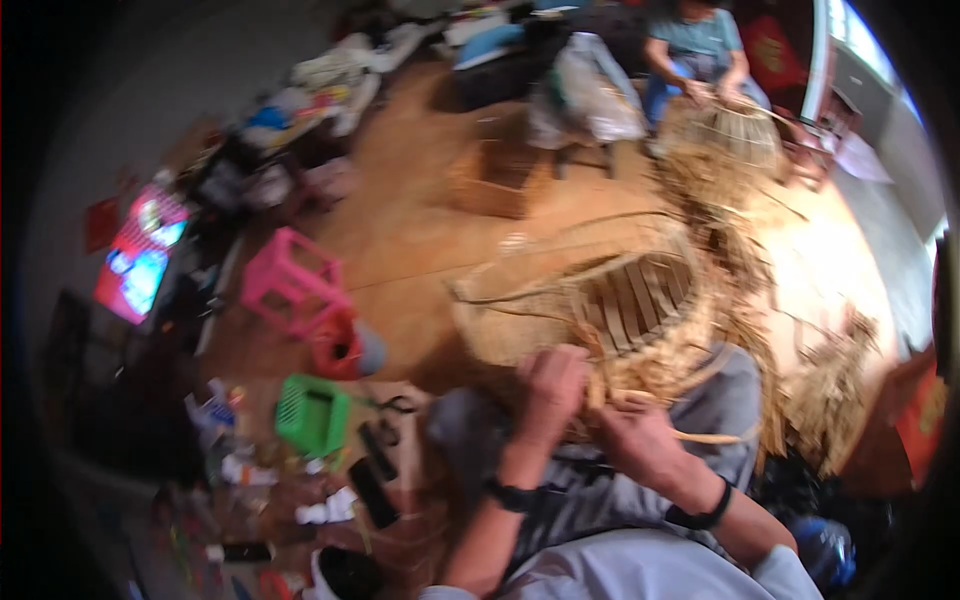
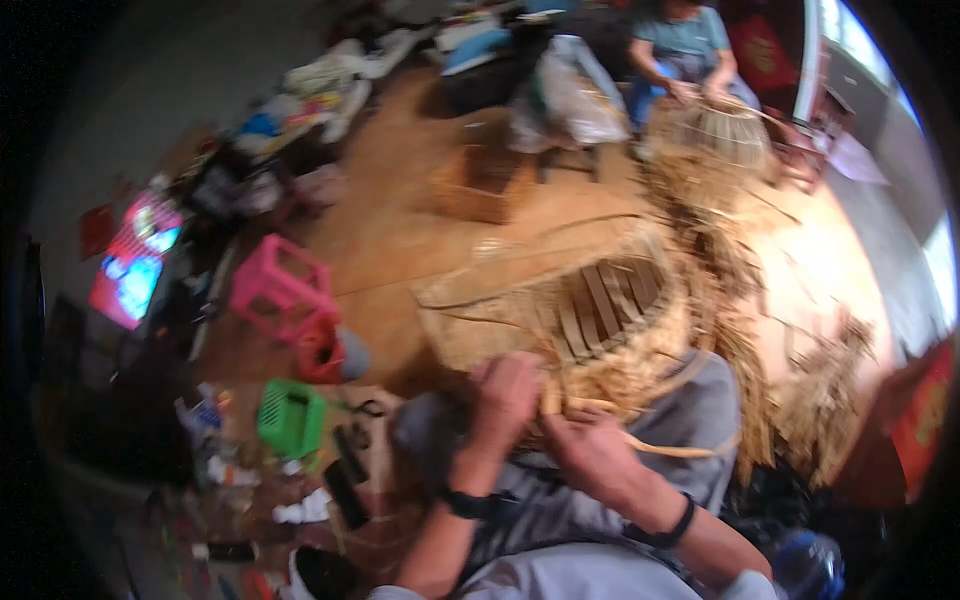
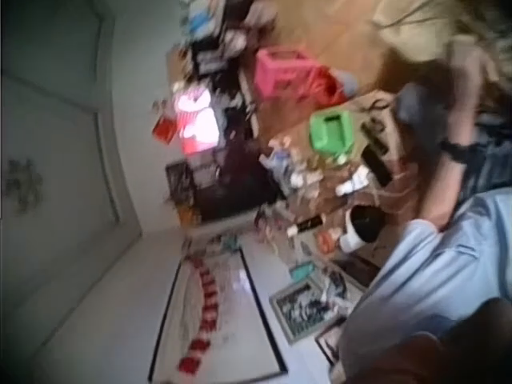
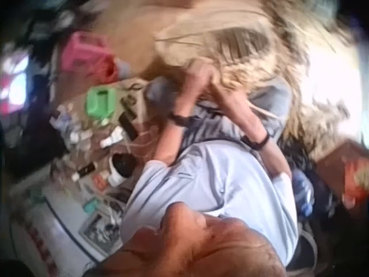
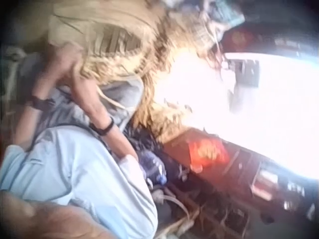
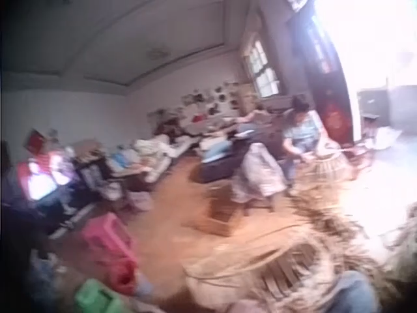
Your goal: Weaving a large wicker or bamboo basket by hand.
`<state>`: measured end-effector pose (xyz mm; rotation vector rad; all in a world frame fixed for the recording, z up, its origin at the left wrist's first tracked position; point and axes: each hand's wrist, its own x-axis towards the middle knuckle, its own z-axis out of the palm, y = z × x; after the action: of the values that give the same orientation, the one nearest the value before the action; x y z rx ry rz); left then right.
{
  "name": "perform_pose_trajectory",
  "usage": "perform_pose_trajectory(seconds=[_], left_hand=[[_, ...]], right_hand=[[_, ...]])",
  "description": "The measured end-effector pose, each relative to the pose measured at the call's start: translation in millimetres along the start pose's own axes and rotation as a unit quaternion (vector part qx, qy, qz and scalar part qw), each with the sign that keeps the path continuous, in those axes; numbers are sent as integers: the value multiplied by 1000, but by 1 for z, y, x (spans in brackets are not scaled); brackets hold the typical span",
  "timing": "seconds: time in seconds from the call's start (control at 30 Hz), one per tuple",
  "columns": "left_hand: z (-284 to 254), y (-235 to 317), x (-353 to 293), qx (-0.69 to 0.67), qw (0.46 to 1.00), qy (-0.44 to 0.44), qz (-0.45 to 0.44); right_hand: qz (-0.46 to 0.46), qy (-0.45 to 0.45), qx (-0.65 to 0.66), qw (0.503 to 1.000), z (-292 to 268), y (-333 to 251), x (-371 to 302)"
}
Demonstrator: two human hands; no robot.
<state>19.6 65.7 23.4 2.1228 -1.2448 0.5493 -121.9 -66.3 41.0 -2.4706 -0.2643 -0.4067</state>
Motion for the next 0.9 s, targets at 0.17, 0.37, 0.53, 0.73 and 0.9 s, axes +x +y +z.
perform_pose_trajectory(seconds=[0.17,0.37,0.53,0.73,0.9], left_hand=[[21,5,1,-71,994,-55,-61],[2,2,11,-190,946,-118,-235],[14,-15,2,-127,973,-141,-128],[12,0,23,-239,939,-113,-219],[-3,-19,14,-277,920,-179,-211]], right_hand=[[374,26,688,621,-19,-9,-17],[234,-76,312,918,-47,-50,-39],[59,-56,35,996,-105,-37,-44],[248,4,-122,961,-137,-40,-90],[240,103,-187,947,-143,79,-101]])
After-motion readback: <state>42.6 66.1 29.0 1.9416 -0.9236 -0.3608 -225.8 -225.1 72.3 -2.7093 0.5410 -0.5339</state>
